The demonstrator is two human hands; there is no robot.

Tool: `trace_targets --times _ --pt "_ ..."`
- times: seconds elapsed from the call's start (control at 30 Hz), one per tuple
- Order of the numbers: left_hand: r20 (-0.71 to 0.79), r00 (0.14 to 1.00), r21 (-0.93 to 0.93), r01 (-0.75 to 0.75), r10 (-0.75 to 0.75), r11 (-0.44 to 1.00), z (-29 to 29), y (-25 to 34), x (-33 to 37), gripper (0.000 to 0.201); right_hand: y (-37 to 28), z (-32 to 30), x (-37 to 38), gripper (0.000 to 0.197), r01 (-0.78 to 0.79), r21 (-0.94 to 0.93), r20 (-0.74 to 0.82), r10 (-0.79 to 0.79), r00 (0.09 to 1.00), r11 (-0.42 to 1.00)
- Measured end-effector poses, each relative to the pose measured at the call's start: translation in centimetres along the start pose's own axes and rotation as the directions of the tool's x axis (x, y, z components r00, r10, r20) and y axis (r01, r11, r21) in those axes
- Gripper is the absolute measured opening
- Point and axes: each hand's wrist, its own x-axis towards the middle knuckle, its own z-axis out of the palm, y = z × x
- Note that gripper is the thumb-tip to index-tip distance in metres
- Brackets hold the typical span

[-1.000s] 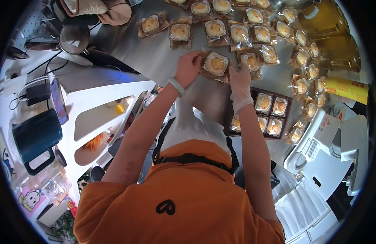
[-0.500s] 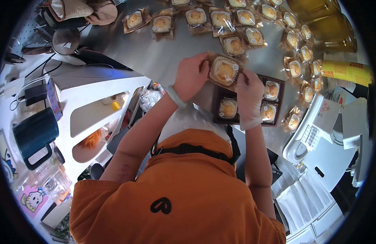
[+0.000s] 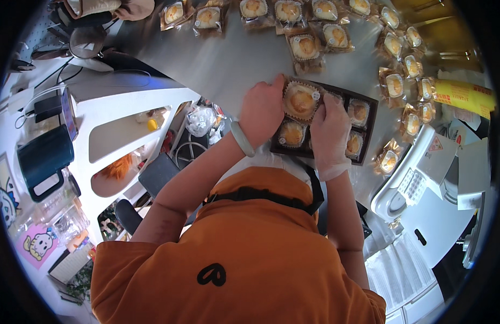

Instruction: The person places individually wrapped pastries into a partitioned box and then bags several loose pastries into a paper shopping bag.

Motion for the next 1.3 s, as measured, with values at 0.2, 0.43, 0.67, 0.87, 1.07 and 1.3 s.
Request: trace_targets --times 0.2,0.43,0.67,0.87,1.07,1.3 --pt "0.13 0.99 -0.188 0.071 -0.047 0.98 1.9 0.3 -2.4 0.026 2.1 0.9 -1.6 0.022 0.015 -0.014 0.122 -0.013 0.992 1.0" --pt "0.157 0.987 -0.154 0.008 0.017 0.988 4.2 -1.0 0.0 0.024 4.4 2.1 1.5 0.031 0.072 0.065 0.185 -0.083 0.979 0.995" --pt "0.259 0.966 -0.102 0.027 0.001 0.994 3.2 0.2 0.6 0.031 5.5 3.6 2.7 0.026 0.013 0.063 0.189 -0.024 0.982 0.998" --pt "0.178 0.984 0.024 0.006 -0.01 1.0 3.9 0.8 -0.4 0.045 4.9 4.1 2.1 0.026 -0.021 0.062 0.106 0.015 0.994 0.998" --pt "0.153 0.988 0.072 -0.024 0.013 0.997 4.0 0.9 -0.5 0.054 6.2 3.0 1.8 0.045 0.049 0.167 0.289 -0.096 0.952 0.985" --pt "0.113 0.993 0.037 -0.042 0.038 0.998 4.1 1.0 -0.5 0.054 6.3 3.0 1.8 0.058 -0.01 0.269 0.294 -0.073 0.953 0.963"
